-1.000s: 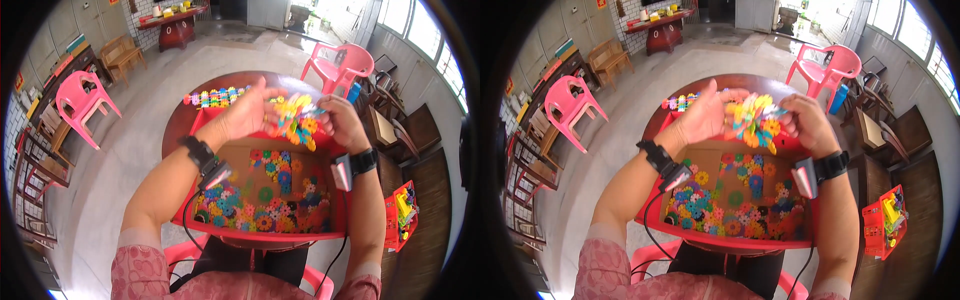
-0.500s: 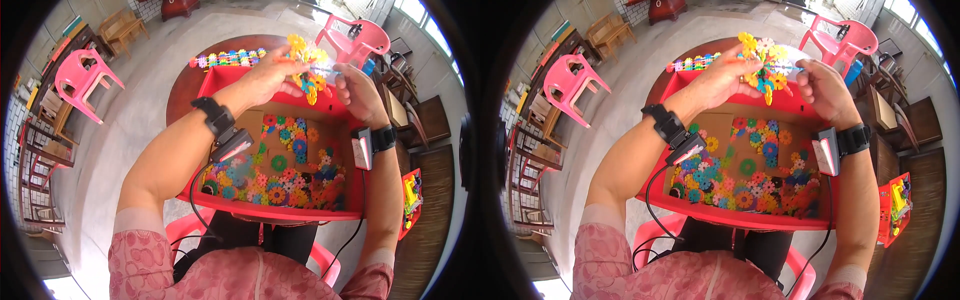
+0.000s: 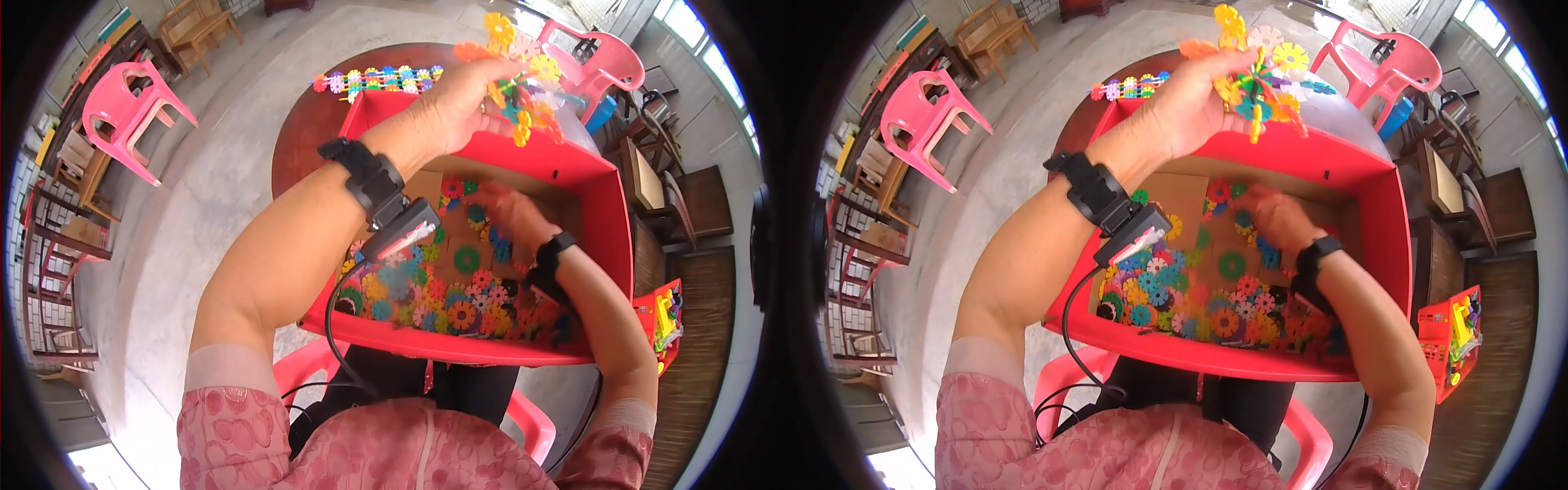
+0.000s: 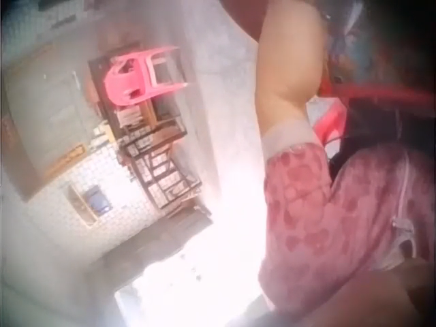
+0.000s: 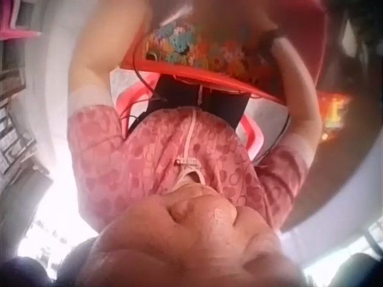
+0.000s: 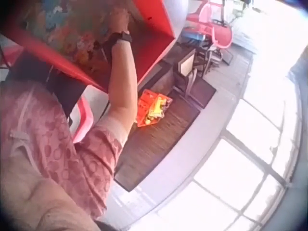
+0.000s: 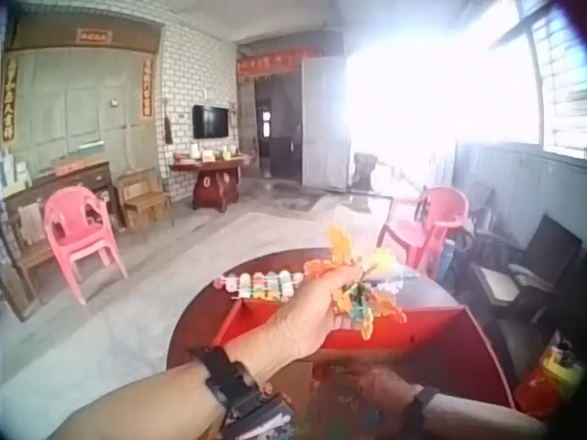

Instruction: The person assembles colorful snowflake-shaped interlocking blocks by hand, picking them from a box and connecting them to form a spherical structure.

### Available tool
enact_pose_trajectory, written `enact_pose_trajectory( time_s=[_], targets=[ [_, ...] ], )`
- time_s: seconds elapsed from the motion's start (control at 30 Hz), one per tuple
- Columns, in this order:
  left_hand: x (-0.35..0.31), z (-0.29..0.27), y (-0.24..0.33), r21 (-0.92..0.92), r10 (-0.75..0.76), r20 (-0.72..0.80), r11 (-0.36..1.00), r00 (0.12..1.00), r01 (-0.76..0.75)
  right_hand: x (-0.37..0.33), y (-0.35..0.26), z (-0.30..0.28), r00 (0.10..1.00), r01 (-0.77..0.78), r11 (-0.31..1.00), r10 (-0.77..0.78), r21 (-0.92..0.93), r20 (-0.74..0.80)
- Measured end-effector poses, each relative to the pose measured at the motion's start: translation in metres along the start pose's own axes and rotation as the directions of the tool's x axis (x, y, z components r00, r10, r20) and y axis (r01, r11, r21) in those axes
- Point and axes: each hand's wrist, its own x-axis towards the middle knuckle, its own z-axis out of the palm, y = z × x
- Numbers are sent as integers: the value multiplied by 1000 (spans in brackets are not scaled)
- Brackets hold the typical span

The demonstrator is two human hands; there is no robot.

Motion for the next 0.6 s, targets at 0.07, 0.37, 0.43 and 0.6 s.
enact_pose_trajectory(
  time_s=[0.07, 0.37, 0.43, 0.6],
  targets=[
    [-1, -4, -2, -32, -73, 19, 997, 997, 73, 5, -6, 22, 996, 87, 972, -93, -219, -17],
    [-8, 6, -6, -67, -70, 17, 995, 997, 71, -1, -7, 31, 1000, 13, 979, -10, -203, 17],
    [-9, 7, -5, -94, -53, 17, 994, 998, 54, 0, -11, 36, 999, 15, 972, -21, -234, -24],
    [-8, 3, -1, -32, -101, 37, 994, 994, 102, 2, -8, 34, 999, -27, 964, 35, -263, 24]
  ],
)
